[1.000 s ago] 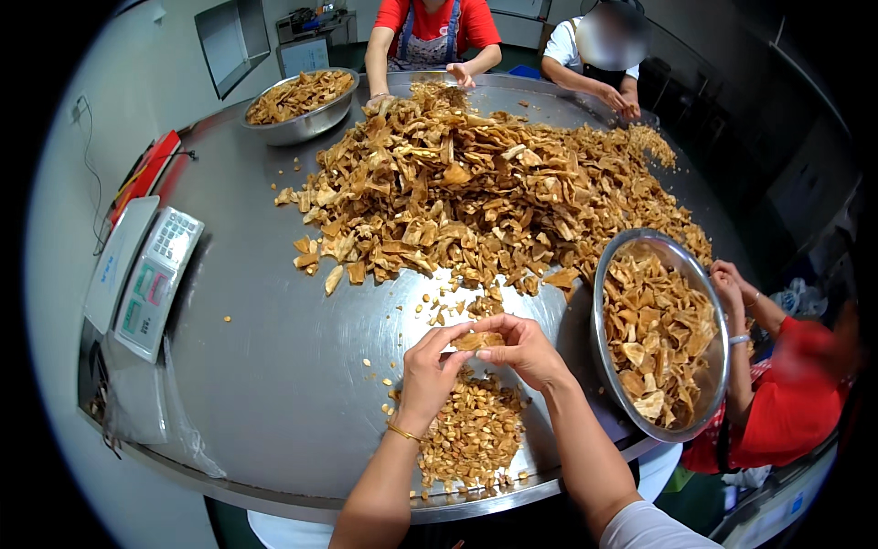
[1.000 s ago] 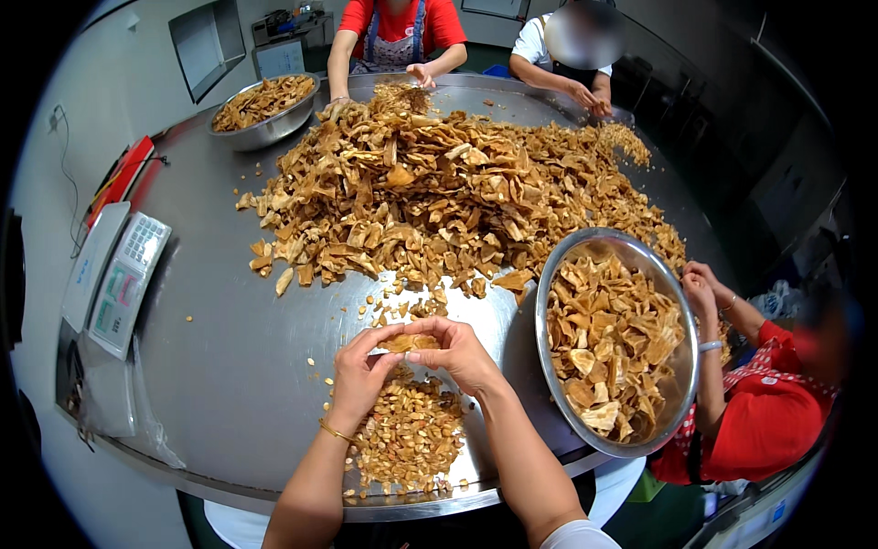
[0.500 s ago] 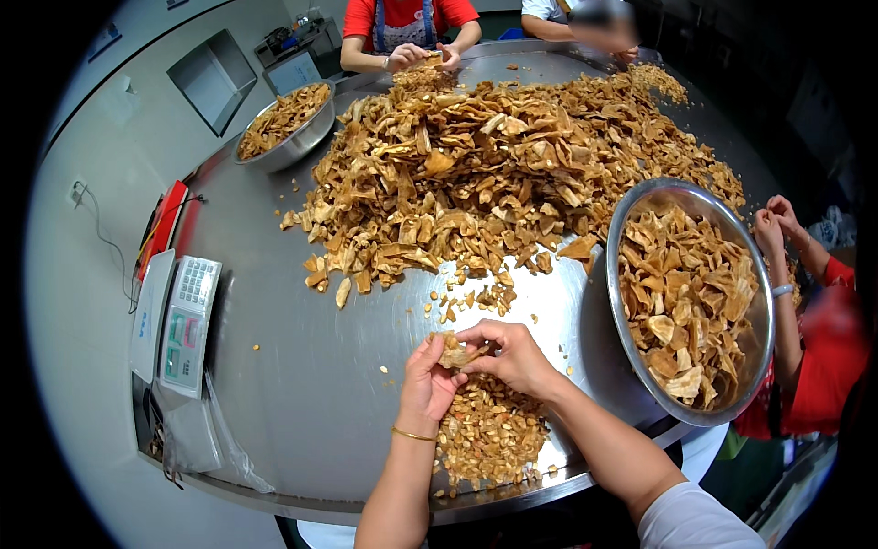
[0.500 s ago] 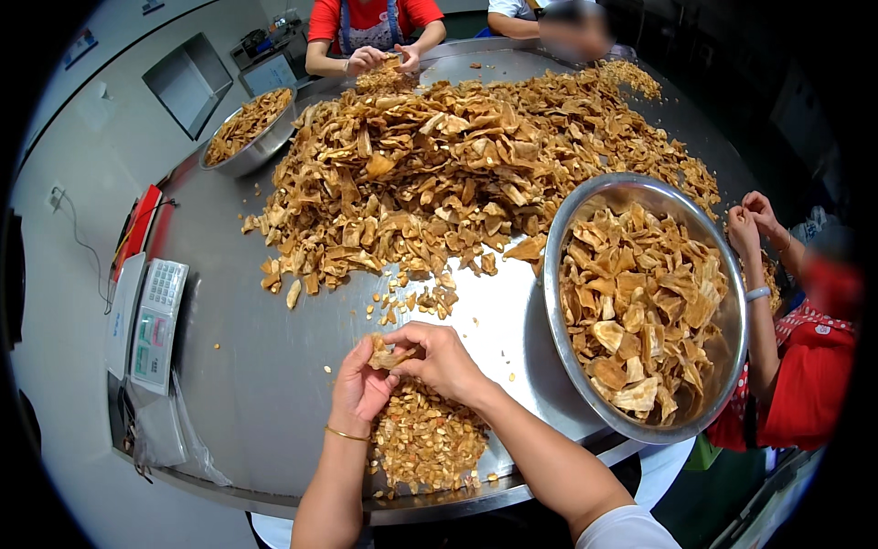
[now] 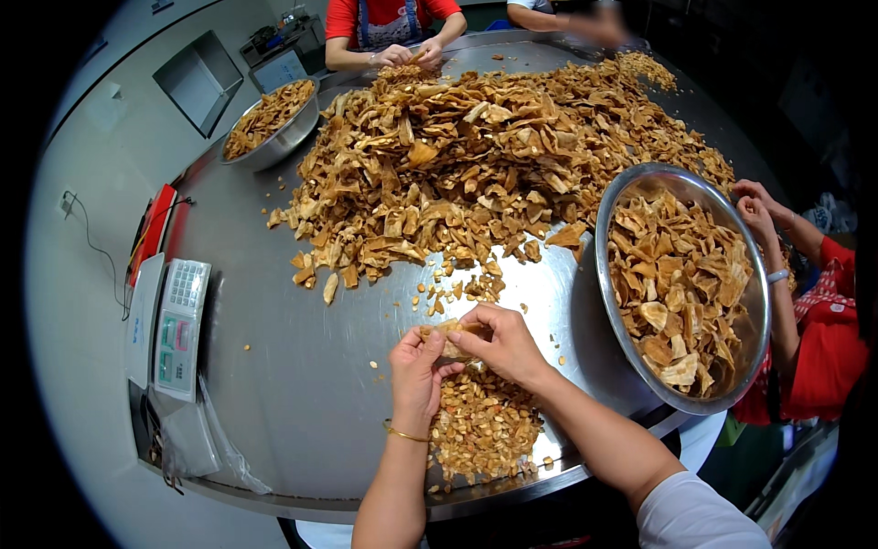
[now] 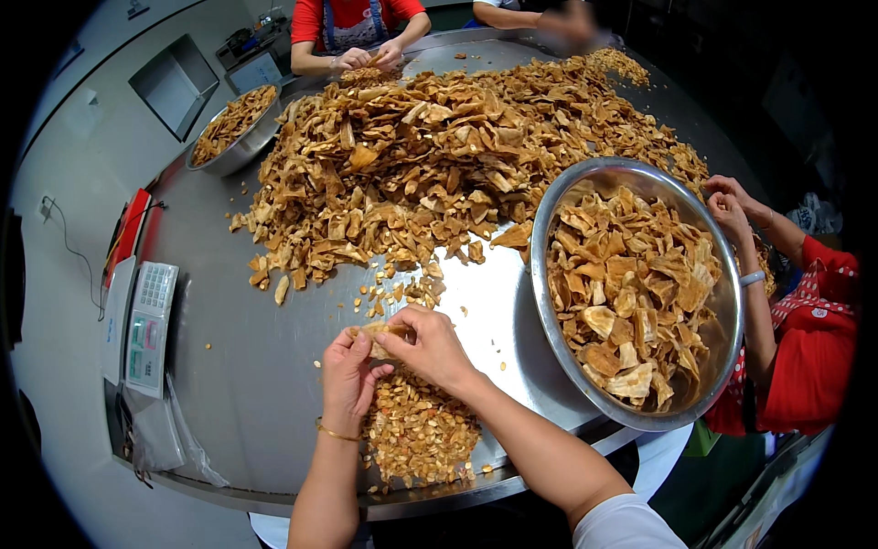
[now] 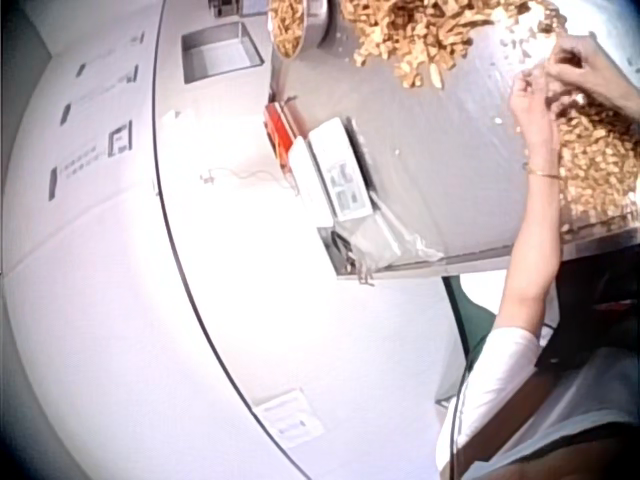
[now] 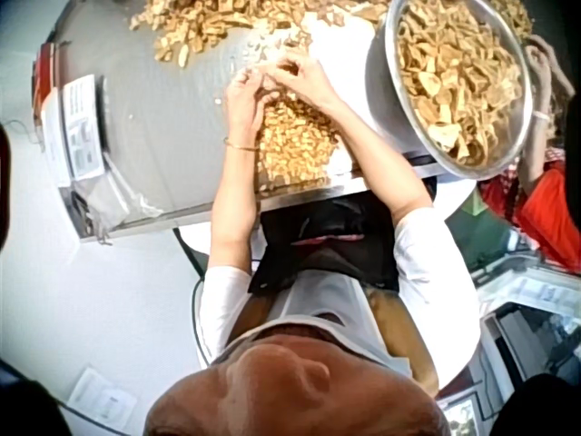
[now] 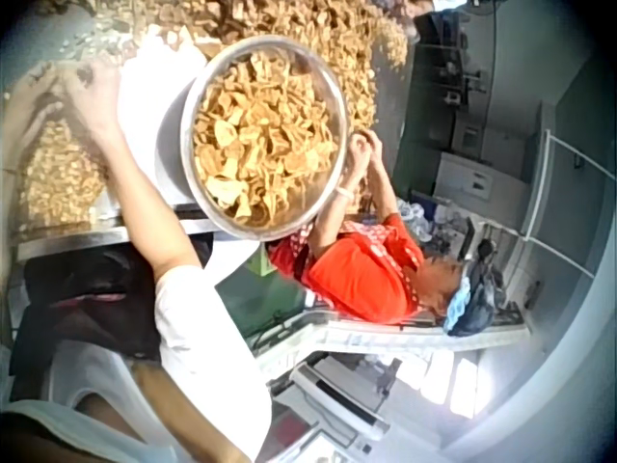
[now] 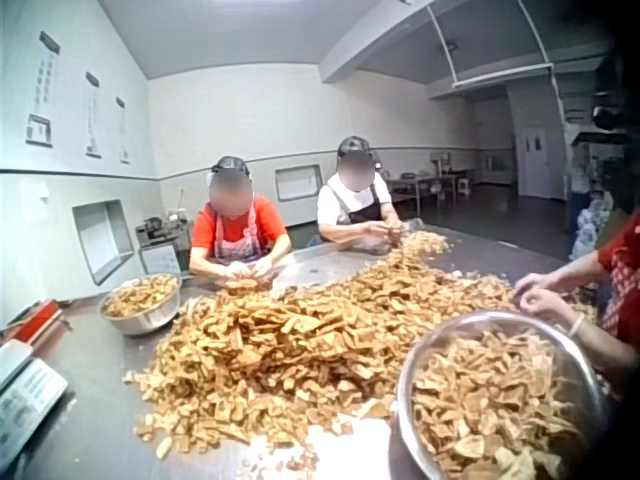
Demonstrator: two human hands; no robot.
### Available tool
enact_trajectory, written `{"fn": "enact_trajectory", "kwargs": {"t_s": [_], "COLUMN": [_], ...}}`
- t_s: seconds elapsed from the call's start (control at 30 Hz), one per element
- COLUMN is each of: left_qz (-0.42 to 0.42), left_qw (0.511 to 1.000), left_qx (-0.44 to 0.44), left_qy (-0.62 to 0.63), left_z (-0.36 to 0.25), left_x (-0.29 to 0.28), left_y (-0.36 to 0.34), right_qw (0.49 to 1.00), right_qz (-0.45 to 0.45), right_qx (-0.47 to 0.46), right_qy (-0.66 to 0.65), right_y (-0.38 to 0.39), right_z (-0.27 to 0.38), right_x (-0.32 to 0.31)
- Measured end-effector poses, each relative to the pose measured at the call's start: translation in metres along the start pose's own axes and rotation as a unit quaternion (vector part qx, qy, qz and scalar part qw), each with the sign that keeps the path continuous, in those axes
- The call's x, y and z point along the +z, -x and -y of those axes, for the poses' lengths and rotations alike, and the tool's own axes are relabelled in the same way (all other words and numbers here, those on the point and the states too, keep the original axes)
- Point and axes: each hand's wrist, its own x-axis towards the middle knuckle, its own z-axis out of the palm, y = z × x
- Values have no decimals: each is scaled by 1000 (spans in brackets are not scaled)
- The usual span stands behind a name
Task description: The person sorts a large pile of dried mushroom slices on a stainless steel table, separating smaller pieces from larger ones by hand. They place the sorted pieces into a metal bowl while other workers perform similar tasks in the background.
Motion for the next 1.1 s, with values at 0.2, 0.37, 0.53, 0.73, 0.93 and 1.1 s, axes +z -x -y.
{"fn": "enact_trajectory", "kwargs": {"t_s": [0.2, 0.37, 0.53, 0.73, 0.93, 1.1], "left_qz": [-20, -18, -19, -16, 13, 68], "left_qw": [998, 994, 988, 975, 989, 984], "left_qx": [29, 52, 91, 198, 138, 35], "left_qy": [-53, -95, -125, -98, 41, 163], "left_z": [6, 8, 10, -4, -22, -20], "left_x": [0, -2, -4, -9, -13, -20], "left_y": [1, 0, -1, 4, 2, -1], "right_qw": [997, 974, 983, 996, 965, 960], "right_qz": [18, 19, 19, -26, 253, 212], "right_qx": [-12, -127, -108, 84, 63, 116], "right_qy": [80, 187, 150, -31, -17, -145], "right_y": [0, 0, -3, -16, -8, -8], "right_z": [-2, -7, -9, -16, 0, -5], "right_x": [-2, -2, 1, -23, -30, -28]}}
